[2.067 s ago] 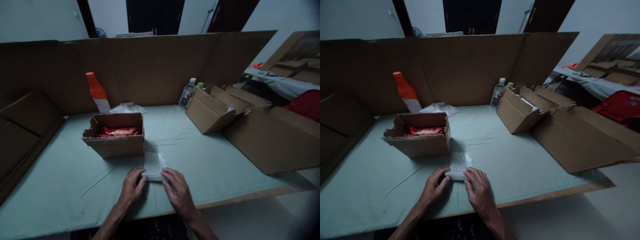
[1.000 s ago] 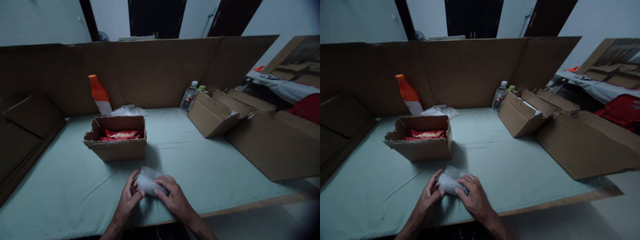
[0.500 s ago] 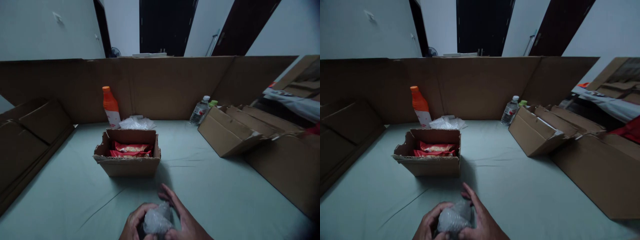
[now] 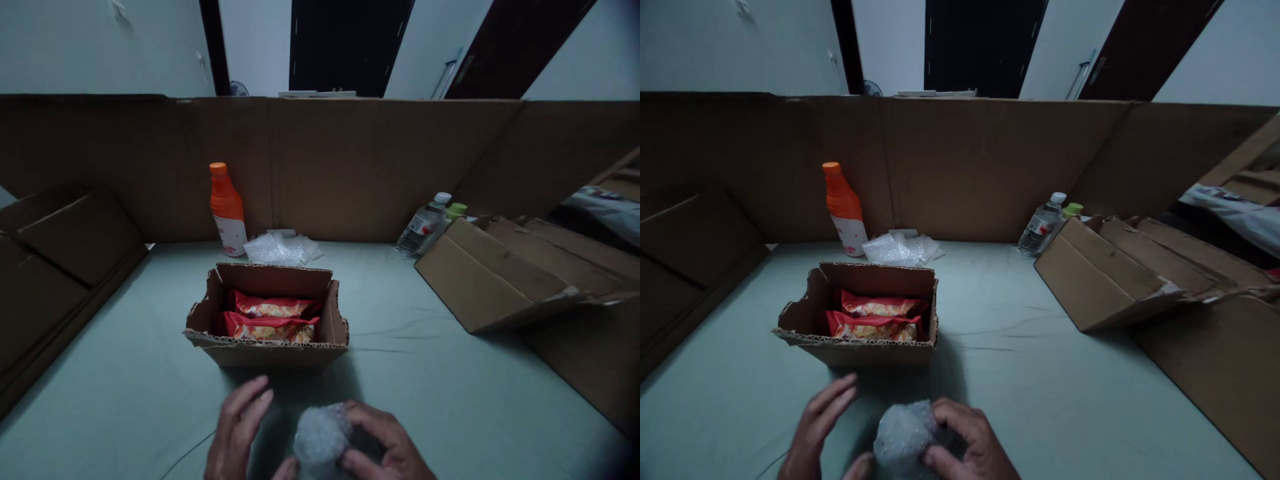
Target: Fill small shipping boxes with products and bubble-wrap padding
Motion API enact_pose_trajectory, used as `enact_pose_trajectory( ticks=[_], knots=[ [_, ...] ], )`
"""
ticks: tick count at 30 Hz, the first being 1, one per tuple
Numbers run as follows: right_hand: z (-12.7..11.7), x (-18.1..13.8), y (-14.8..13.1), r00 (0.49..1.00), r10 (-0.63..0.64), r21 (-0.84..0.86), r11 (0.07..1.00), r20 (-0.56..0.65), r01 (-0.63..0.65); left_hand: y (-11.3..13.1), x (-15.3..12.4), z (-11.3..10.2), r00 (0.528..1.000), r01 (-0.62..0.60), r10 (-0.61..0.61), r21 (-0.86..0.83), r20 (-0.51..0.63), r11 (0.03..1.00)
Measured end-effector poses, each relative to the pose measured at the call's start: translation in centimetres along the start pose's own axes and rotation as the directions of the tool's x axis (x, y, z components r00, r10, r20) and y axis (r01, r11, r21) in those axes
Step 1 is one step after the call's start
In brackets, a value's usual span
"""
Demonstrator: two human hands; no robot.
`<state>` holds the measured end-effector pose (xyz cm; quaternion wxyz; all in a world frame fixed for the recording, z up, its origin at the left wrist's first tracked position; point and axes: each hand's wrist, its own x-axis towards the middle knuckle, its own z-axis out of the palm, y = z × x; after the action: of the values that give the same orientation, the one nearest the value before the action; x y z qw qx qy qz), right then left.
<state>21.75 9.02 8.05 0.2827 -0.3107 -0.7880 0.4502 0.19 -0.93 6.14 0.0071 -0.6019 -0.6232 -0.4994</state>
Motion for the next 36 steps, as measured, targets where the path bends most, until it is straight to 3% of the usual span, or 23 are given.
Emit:
enact_pose_trajectory(
  ticks=[2, 4, 8, 11, 17, 19, 22, 25, 28, 32, 36],
  knots=[
    [-2.2, 0.8, -0.9, 0.993, -0.03, -0.015, 0.999, -0.113, 0.028, -0.6, 2.8, -1.3, 0.984, -0.15, 0.165, 0.18, -0.072, 0.972],
    [-4.4, 1.8, -1.8, 0.973, -0.051, -0.05, 0.998, -0.227, 0.041, -1.3, 5.4, -2.4, 0.961, -0.245, 0.272, 0.313, -0.045, 0.917],
    [-7.3, 4.1, -4.0, 0.924, -0.156, -0.165, 0.981, -0.349, 0.103, -2.5, 8.0, -3.7, 0.96, -0.231, 0.276, 0.419, -0.05, 0.878],
    [-8.0, 6.5, -5.8, 0.9, -0.248, -0.255, 0.953, -0.359, 0.161, -3.4, 8.2, -4.5, 0.954, -0.223, 0.288, 0.438, -0.087, 0.871],
    [-7.8, 12.8, -8.5, 0.91, -0.32, -0.267, 0.931, -0.265, 0.25, -4.2, 7.3, -5.9, 0.932, -0.349, 0.362, 0.305, 0.016, 0.886],
    [-7.1, 14.4, -9.2, 0.93, -0.313, -0.246, 0.933, -0.194, 0.263, -4.3, 6.5, -6.1, 0.934, -0.353, 0.355, 0.254, 0.039, 0.9],
    [-5.1, 15.9, -9.9, 0.952, -0.299, -0.264, 0.915, 0.068, 0.306, -4.4, 5.4, -6.2, 0.938, -0.345, 0.341, 0.225, 0.058, 0.911],
    [-2.7, 16.9, -10.2, 0.893, -0.252, -0.379, 0.837, 0.373, 0.395, -4.5, 5.0, -6.2, 0.944, -0.33, 0.325, 0.211, 0.057, 0.92],
    [-0.9, 17.9, -10.6, 0.809, -0.081, -0.561, 0.681, 0.582, 0.471, -4.5, 5.1, -6.2, 0.947, -0.321, 0.317, 0.182, 0.053, 0.929],
    [0.3, 19.1, -11.8, 0.716, 0.163, -0.664, 0.554, 0.678, 0.502, -4.8, 5.1, -6.1, 0.942, -0.334, 0.326, 0.144, 0.077, 0.931],
    [0.8, 19.4, -12.3, 0.644, 0.244, -0.67, 0.465, 0.725, 0.578, -4.8, 5.1, -6.1, 0.938, -0.343, 0.335, 0.116, 0.086, 0.932]
  ],
)
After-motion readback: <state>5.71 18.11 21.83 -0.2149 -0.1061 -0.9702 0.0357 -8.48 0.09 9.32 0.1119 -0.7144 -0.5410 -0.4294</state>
